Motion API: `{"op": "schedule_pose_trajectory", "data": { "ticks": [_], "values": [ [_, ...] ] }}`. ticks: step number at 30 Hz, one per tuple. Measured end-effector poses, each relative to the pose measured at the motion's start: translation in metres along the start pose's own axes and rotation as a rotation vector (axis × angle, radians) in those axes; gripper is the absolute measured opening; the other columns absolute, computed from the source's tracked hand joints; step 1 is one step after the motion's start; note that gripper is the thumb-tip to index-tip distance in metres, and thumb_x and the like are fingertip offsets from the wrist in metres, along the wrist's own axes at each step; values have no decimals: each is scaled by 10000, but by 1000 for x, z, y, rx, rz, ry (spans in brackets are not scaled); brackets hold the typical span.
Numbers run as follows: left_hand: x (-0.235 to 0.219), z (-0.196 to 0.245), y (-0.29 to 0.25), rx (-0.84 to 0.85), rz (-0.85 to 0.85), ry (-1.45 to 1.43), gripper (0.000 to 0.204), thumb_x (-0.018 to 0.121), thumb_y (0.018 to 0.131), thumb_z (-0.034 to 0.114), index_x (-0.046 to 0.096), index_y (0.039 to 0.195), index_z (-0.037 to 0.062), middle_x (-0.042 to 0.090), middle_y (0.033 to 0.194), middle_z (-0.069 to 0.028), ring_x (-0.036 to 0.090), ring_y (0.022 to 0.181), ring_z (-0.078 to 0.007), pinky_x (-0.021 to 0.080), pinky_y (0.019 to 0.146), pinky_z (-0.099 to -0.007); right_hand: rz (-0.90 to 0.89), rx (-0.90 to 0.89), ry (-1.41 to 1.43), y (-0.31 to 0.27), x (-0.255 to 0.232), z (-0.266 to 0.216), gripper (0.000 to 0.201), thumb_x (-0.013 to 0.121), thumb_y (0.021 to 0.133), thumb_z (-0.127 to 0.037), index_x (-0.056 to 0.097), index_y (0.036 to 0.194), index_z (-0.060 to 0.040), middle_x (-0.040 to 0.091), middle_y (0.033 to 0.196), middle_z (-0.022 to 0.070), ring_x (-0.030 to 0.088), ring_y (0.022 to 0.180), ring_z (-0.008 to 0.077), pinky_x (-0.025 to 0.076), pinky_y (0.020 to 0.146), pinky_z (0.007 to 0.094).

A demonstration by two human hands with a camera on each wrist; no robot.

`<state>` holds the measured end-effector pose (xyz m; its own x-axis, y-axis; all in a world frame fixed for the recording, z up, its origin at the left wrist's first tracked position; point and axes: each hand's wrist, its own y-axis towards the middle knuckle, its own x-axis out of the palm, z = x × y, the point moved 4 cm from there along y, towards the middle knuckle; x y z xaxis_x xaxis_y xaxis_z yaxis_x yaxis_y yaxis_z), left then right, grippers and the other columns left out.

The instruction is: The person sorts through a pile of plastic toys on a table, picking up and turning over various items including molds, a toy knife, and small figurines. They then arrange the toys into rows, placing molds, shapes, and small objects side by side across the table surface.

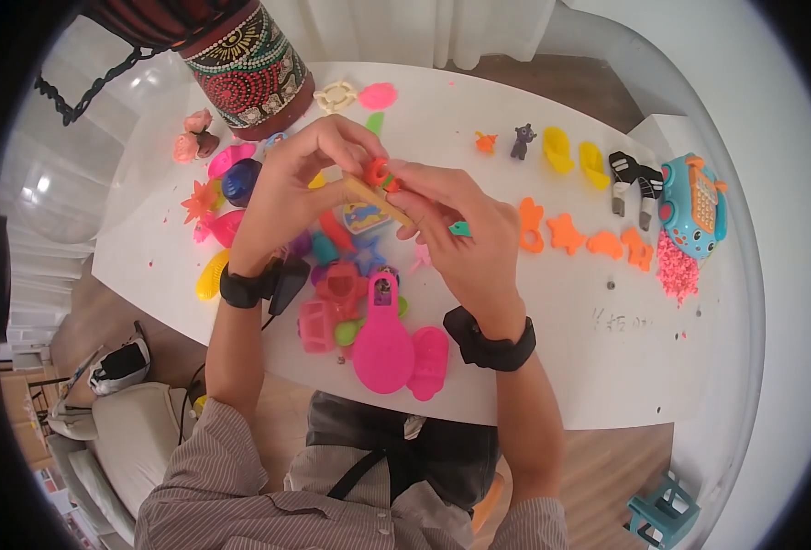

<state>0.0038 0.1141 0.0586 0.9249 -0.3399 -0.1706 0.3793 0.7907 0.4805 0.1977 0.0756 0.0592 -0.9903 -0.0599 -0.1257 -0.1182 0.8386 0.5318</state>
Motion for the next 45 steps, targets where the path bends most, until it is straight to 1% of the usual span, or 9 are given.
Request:
{"op": "schedule_pose_trajectory", "data": {
  "ticks": [9, 15, 19, 24, 31, 33, 37, 39, 45],
  "values": [
    [-2, 2, 0, 15, -54, 112, 283, 723, 822, -156, 590, 955, 55, 692, 1124, -106, 668, 1075, -210, 552, 971, -350, -67, -79, -46, 1, -3, 3, 214, 745, 930, 17, 733, 1143, -4, 794, 1005, 87, 727, 658, 130, 569, 564, 233],
    [-2, 9, 0, 63, -55, 218, 259, 743, 820, -121, 591, 935, 54, 696, 1102, -87, 682, 1017, -201, 553, 906, -333, -64, -144, -162, 0, -1, -1, 236, 809, 903, -56, 739, 1128, -47, 777, 859, 46, 695, 612, 98, 502, 519, 225],
    [0, 9, 1, 77, -42, 266, 233, 773, 834, -69, 606, 950, 47, 693, 1111, -84, 678, 977, -187, 552, 875, -320, -74, -111, -192, 0, 1, 0, 233, 799, 911, -45, 737, 1135, -47, 781, 909, 61, 699, 625, 102, 515, 532, 223],
    [2, 9, 2, 52, -11, 200, 212, 788, 858, -26, 620, 966, 42, 691, 1139, -85, 667, 961, -160, 544, 861, -299, 28, 155, 69, 1, 2, 10, 130, 703, 989, -39, 716, 1113, -4, 783, 1032, 77, 708, 660, 117, 522, 550, 216],
    [-8, -3, 2, -31, 55, 185, 168, 773, 905, 8, 626, 982, 34, 708, 1095, -71, 683, 948, -136, 541, 843, -283, 180, 303, -16, 4, -7, 23, 116, 696, 997, -91, 709, 1064, 4, 781, 976, 67, 682, 618, 112, 480, 526, 224],
    [-12, -8, 2, -77, 112, 187, 159, 770, 916, 22, 628, 988, 34, 715, 1060, -62, 687, 939, -134, 541, 842, -282, -29, 346, -97, 3, -5, 29, 106, 691, 991, -89, 704, 1044, 1, 773, 903, 57, 662, 594, 100, 471, 526, 228],
    [-22, -13, 3, -93, 280, 399, 138, 746, 946, 56, 662, 1049, 21, 732, 1015, -39, 700, 944, -128, 556, 821, -289, -222, 387, -143, -1, 4, 28, 102, 695, 970, -93, 696, 1029, -10, 755, 827, 52, 646, 566, 101, 460, 523, 236],
    [-26, -19, 2, -88, 309, 459, 148, 740, 951, 66, 672, 1073, 17, 736, 1014, -40, 704, 954, -130, 563, 811, -293, -371, 334, -282, -3, 11, 25, 115, 711, 939, -106, 693, 1016, -23, 733, 781, 76, 645, 555, 166, 474, 541, 281],
    [-26, -21, 2, -51, 379, 551, 187, 765, 938, 104, 674, 1077, 19, 740, 978, -61, 721, 920, -164, 580, 742, -299, -491, 283, -428, -10, 19, 29, 142, 749, 912, -150, 700, 998, -48, 720, 801, 127, 659, 641, 279, 518, 631, 368]
  ]
}}
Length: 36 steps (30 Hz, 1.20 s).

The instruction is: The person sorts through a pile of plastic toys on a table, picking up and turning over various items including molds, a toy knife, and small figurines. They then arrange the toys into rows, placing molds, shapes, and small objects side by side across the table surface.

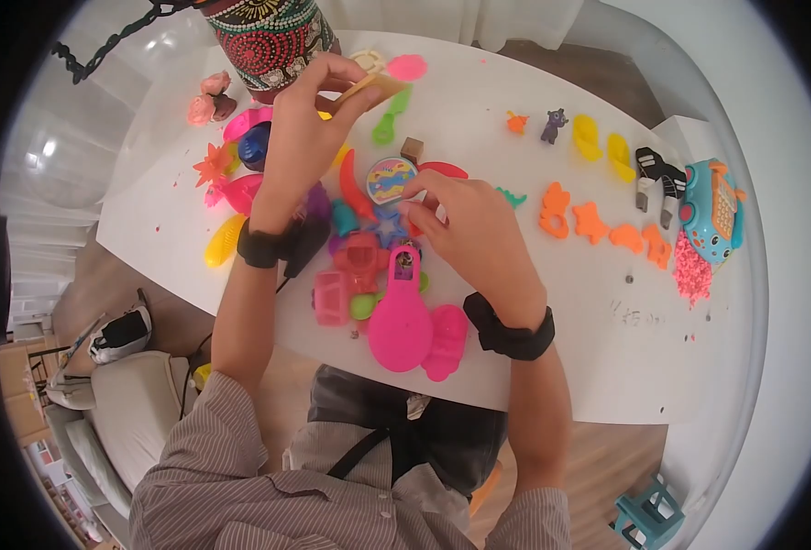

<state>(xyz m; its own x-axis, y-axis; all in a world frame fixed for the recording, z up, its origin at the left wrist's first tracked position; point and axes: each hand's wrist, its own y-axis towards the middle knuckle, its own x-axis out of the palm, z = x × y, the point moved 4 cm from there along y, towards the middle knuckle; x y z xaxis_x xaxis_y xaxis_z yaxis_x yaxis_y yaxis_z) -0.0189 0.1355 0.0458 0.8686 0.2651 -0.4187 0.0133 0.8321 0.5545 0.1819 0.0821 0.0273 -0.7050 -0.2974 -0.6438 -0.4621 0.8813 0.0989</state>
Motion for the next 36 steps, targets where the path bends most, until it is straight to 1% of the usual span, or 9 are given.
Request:
{"op": "schedule_pose_trajectory", "data": {
  "ticks": [3, 12, 14, 16, 21, 24, 26, 32, 36],
  "values": [
    [-5, 0, 0, -20, 113, 41, 207, 800, 903, 112, 654, 1016, 18, 742, 928, -110, 748, 831, -228, 612, 699, -327, 66, -109, -22, -1, -1, -3, 194, 793, 909, -173, 726, 1035, -42, 673, 736, 94, 561, 550, 165, 453, 552, 292],
    [-19, -26, -3, -165, 193, 203, 262, 789, 816, 134, 601, 986, 69, 672, 845, -35, 578, 680, -129, 469, 616, -309, -229, -99, -81, -8, 8, -8, 341, 884, 814, -317, 748, 1034, -95, 557, 649, 74, 536, 563, 207, 437, 566, 334],
    [-20, -28, -3, -172, 172, 261, 264, 784, 772, 73, 599, 956, 36, 688, 892, -92, 677, 752, -292, 543, 710, -384, -219, -117, -117, -8, 9, -6, 384, 897, 793, -334, 747, 1064, -107, 551, 652, 69, 537, 575, 210, 434, 569, 336],
    [-18, -31, -6, -176, 168, 265, 261, 777, 769, 65, 604, 963, 39, 693, 905, -98, 685, 795, -316, 544, 733, -399, -208, -135, -152, -9, 10, -9, 429, 910, 772, -350, 745, 1095, -118, 545, 656, 63, 538, 588, 213, 431, 572, 338],
    [-15, -40, -11, -234, 74, 307, 262, 763, 763, 45, 616, 980, 44, 709, 943, -108, 704, 906, -356, 547, 775, -435, -224, -256, -159, -19, 23, -26, 686, 889, 758, -418, 631, 1352, -190, 703, 982, 94, 697, 835, 297, 521, 698, 386],
    [-12, -41, -12, -102, 55, 308, 250, 730, 809, 68, 620, 1032, 48, 704, 922, -76, 611, 677, -214, 499, 666, -352, -299, -189, -240, -20, 32, -27, 710, 865, 773, -413, 595, 1394, -198, 704, 1148, 108, 715, 940, 336, 555, 769, 423],
    [-8, -41, -13, -221, -28, 309, 252, 727, 816, 63, 636, 1051, 52, 714, 925, -87, 653, 735, -236, 514, 687, -356, -308, -180, -231, -19, 32, -30, 684, 858, 781, -392, 602, 1385, -198, 698, 1172, 103, 712, 952, 336, 560, 779, 427],
    [-7, -48, -12, -154, -27, 331, 291, 785, 754, 53, 644, 1009, 72, 697, 907, -106, 715, 869, -307, 563, 734, -423, -286, -248, -81, -17, 29, -32, 583, 837, 799, -279, 635, 1339, -193, 668, 1225, 76, 701, 974, 314, 569, 790, 397],
    [-5, -53, -17, -119, -102, 325, 247, 771, 804, 108, 661, 1023, 71, 687, 919, -110, 688, 832, -273, 534, 710, -384, -343, -224, 24, -14, 25, -28, 429, 836, 804, -185, 703, 1211, -160, 647, 1193, 47, 692, 951, 269, 568, 773, 350]
  ]
}}
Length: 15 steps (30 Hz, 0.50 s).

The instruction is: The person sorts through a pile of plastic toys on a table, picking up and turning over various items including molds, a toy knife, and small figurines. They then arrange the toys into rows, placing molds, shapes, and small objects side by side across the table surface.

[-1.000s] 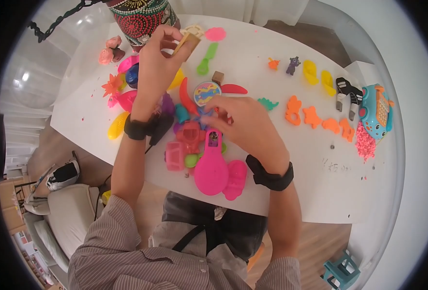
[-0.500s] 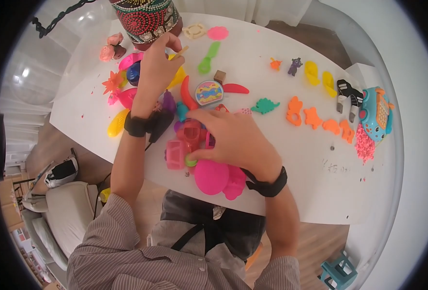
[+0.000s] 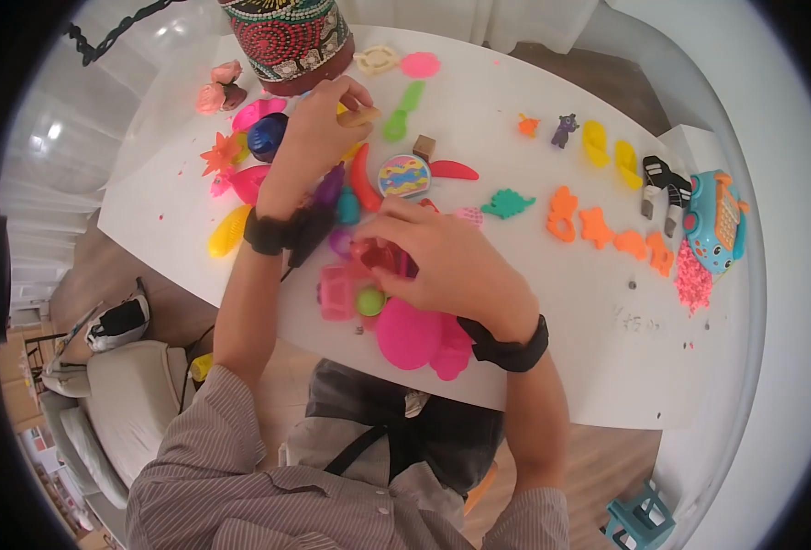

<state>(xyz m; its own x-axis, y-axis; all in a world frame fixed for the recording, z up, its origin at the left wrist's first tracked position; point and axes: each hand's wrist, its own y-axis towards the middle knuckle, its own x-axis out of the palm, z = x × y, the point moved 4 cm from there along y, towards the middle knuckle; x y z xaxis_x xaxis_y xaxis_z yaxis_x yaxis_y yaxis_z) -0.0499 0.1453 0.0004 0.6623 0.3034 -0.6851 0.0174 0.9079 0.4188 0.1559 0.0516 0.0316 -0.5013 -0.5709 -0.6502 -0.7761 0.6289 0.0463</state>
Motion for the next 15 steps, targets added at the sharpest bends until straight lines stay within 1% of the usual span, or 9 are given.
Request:
{"op": "schedule_pose_trajectory", "data": {
  "ticks": [2, 3, 5, 6, 7, 9, 11, 13, 15],
  "values": [
    [4, -1, -2, 9, 7, 126, 292, 803, 787, 159, 662, 1038, 105, 660, 961, -103, 671, 916, -305, 530, 792, -420, 12, -18, -24, 0, 1, 1, 378, 835, 809, -177, 714, 1166, -151, 646, 1173, 41, 693, 932, 260, 567, 759, 341],
    [5, -1, -4, 5, 12, 133, 292, 803, 787, 159, 662, 1038, 105, 660, 961, -103, 671, 916, -305, 530, 792, -420, 28, -33, -54, 1, 1, 0, 328, 835, 814, -169, 725, 1122, -142, 645, 1154, 34, 693, 914, 252, 566, 745, 332],
    [8, 1, -8, 3, 30, 224, 379, 829, 769, 204, 643, 1094, 144, 629, 1051, -117, 628, 1008, -350, 503, 882, -463, 48, -22, -45, 2, 0, -6, 317, 836, 819, -175, 720, 1111, -137, 647, 1148, 32, 694, 889, 251, 566, 735, 328],
    [8, 1, -8, 3, 41, 233, 379, 829, 769, 204, 643, 1094, 144, 629, 1051, -117, 628, 1008, -350, 503, 882, -463, 73, -4, -35, 3, -1, -8, 307, 837, 824, -181, 715, 1101, -133, 650, 1142, 30, 696, 864, 250, 566, 725, 324],
    [9, 2, -8, 44, 44, 229, 414, 833, 755, 212, 637, 1113, 141, 618, 1100, -138, 602, 1052, -384, 502, 896, -482, 72, -19, -38, 4, 1, -8, 307, 837, 824, -181, 715, 1101, -133, 650, 1142, 30, 696, 864, 250, 566, 725, 324],
    [10, 4, -8, 85, 58, 238, 449, 838, 742, 220, 631, 1131, 138, 608, 1150, -159, 576, 1097, -417, 501, 911, -501, 198, -78, -186, 4, -2, -6, 284, 830, 834, -153, 708, 1088, -123, 651, 1147, 28, 680, 789, 239, 557, 695, 317],
    [17, 7, -8, 86, -9, 102, 511, 864, 731, 233, 610, 1164, 133, 590, 1161, -165, 578, 1069, -407, 496, 930, -505, 248, -61, -203, 4, -8, -7, 273, 820, 843, -123, 704, 1089, -111, 655, 1152, 33, 669, 762, 225, 546, 673, 308],
    [18, 8, -7, 68, -31, 125, 554, 881, 726, 236, 595, 1187, 122, 576, 1165, -162, 581, 1093, -405, 498, 937, -503, 293, -47, -219, 4, -14, -7, 263, 811, 851, -94, 699, 1090, -99, 658, 1157, 38, 657, 736, 211, 534, 652, 299],
    [15, 8, -6, 77, -53, -26, 570, 884, 730, 233, 586, 1202, 117, 571, 1172, -161, 580, 1131, -403, 505, 922, -503, 410, -32, -174, 5, -22, -4, 226, 796, 878, -122, 688, 1072, -84, 655, 1149, 66, 687, 803, 265, 563, 683, 352]
  ]
}}
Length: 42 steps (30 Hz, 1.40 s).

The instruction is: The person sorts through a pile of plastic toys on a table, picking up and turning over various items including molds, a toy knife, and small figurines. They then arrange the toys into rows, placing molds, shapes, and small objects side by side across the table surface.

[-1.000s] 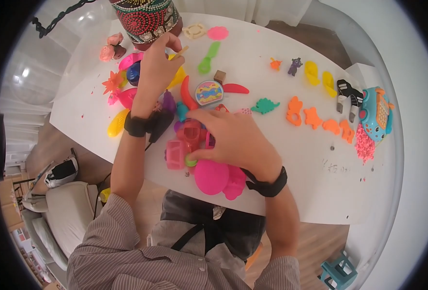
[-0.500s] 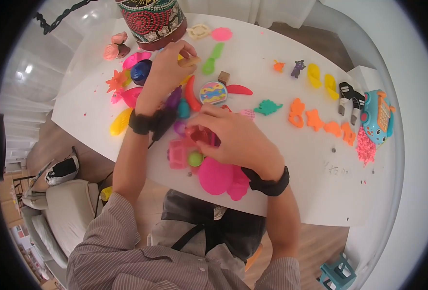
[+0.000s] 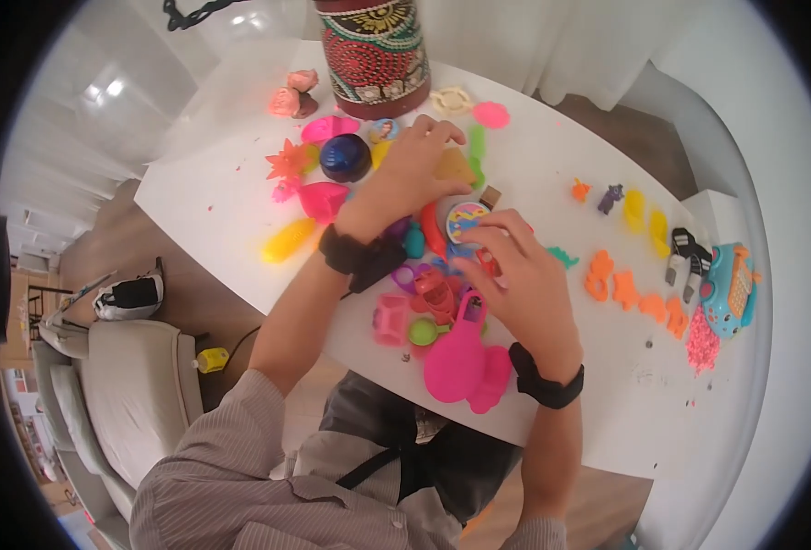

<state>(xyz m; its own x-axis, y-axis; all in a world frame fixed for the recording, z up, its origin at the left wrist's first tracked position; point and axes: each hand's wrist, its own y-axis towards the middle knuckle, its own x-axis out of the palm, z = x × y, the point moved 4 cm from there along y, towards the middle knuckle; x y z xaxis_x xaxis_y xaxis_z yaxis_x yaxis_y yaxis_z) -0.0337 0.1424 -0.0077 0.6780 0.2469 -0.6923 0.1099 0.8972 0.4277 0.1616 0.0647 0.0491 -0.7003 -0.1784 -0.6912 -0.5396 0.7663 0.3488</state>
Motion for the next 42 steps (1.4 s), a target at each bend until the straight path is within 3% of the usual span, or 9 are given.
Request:
{"op": "schedule_pose_trajectory", "data": {
  "ticks": [5, 7, 10, 14, 20, 24, 26, 33, 42],
  "values": [
    [-9, -9, 8, -29, 124, -102, 318, 737, 866, 127, 617, 1158, 88, 617, 1125, -169, 630, 1044, -404, 520, 898, -495, 23, 54, 1, 3, -1, 3, 228, 783, 878, -74, 681, 1081, -55, 669, 1074, 90, 691, 795, 256, 558, 696, 338],
    [-26, -21, 7, -128, 311, 66, 223, 650, 885, 57, 636, 1104, 99, 661, 1075, -153, 654, 999, -414, 529, 849, -504, 14, 69, 8, 2, 1, 5, 220, 773, 883, -63, 679, 1081, -47, 674, 1040, 93, 696, 795, 254, 557, 699, 333],
    [-40, -33, 2, -240, 377, 331, 229, 645, 867, 36, 643, 1080, 121, 685, 1046, -123, 663, 1010, -398, 531, 820, -519, -34, 76, 44, 0, 4, 9, 191, 756, 891, -47, 681, 1066, -42, 679, 984, 101, 703, 796, 256, 556, 696, 334],
    [-30, -39, -5, -232, 190, 477, 254, 735, 847, 128, 661, 1090, 144, 687, 1069, -97, 683, 1010, -307, 483, 872, -492, -42, 57, 13, -2, 5, 9, 146, 740, 901, -43, 686, 1036, -41, 687, 938, 105, 702, 781, 273, 553, 683, 337],
    [-32, -37, -5, -233, 74, 465, 245, 750, 855, 165, 690, 1093, 160, 691, 988, -50, 697, 967, -270, 462, 882, -489, -15, 40, -6, -1, 3, 8, 127, 732, 911, -59, 691, 1031, -45, 694, 891, 109, 691, 753, 290, 549, 663, 348],
    [-28, -45, -1, -243, 59, 428, 207, 737, 867, 153, 697, 1069, 152, 687, 953, -33, 701, 947, -265, 463, 879, -486, -3, 37, -13, -2, 1, 8, 110, 724, 923, -71, 697, 1027, -50, 699, 880, 110, 686, 738, 297, 540, 647, 354],
    [-30, -44, -2, -252, 167, 344, 204, 637, 866, 51, 718, 1022, 154, 698, 1013, -90, 714, 902, -311, 431, 857, -493, 6, 43, 0, -1, 0, 10, 105, 724, 926, -75, 698, 1025, -52, 704, 881, 110, 684, 730, 298, 538, 645, 355],
    [-31, -35, -4, -205, 151, 383, 169, 672, 866, 91, 738, 1013, 140, 691, 1032, -99, 709, 930, -309, 423, 858, -509, 29, 61, 9, -2, -2, 11, 96, 726, 932, -90, 700, 1017, -54, 724, 901, 116, 687, 708, 296, 538, 634, 353],
    [-29, -36, -4, -176, 98, 421, 121, 667, 896, 102, 742, 975, 155, 729, 920, -87, 710, 947, -299, 426, 847, -500, 14, 128, -27, -2, 0, 18, 165, 743, 924, -103, 700, 1078, -68, 735, 892, 115, 699, 691, 267, 545, 629, 338]
  ]
}}
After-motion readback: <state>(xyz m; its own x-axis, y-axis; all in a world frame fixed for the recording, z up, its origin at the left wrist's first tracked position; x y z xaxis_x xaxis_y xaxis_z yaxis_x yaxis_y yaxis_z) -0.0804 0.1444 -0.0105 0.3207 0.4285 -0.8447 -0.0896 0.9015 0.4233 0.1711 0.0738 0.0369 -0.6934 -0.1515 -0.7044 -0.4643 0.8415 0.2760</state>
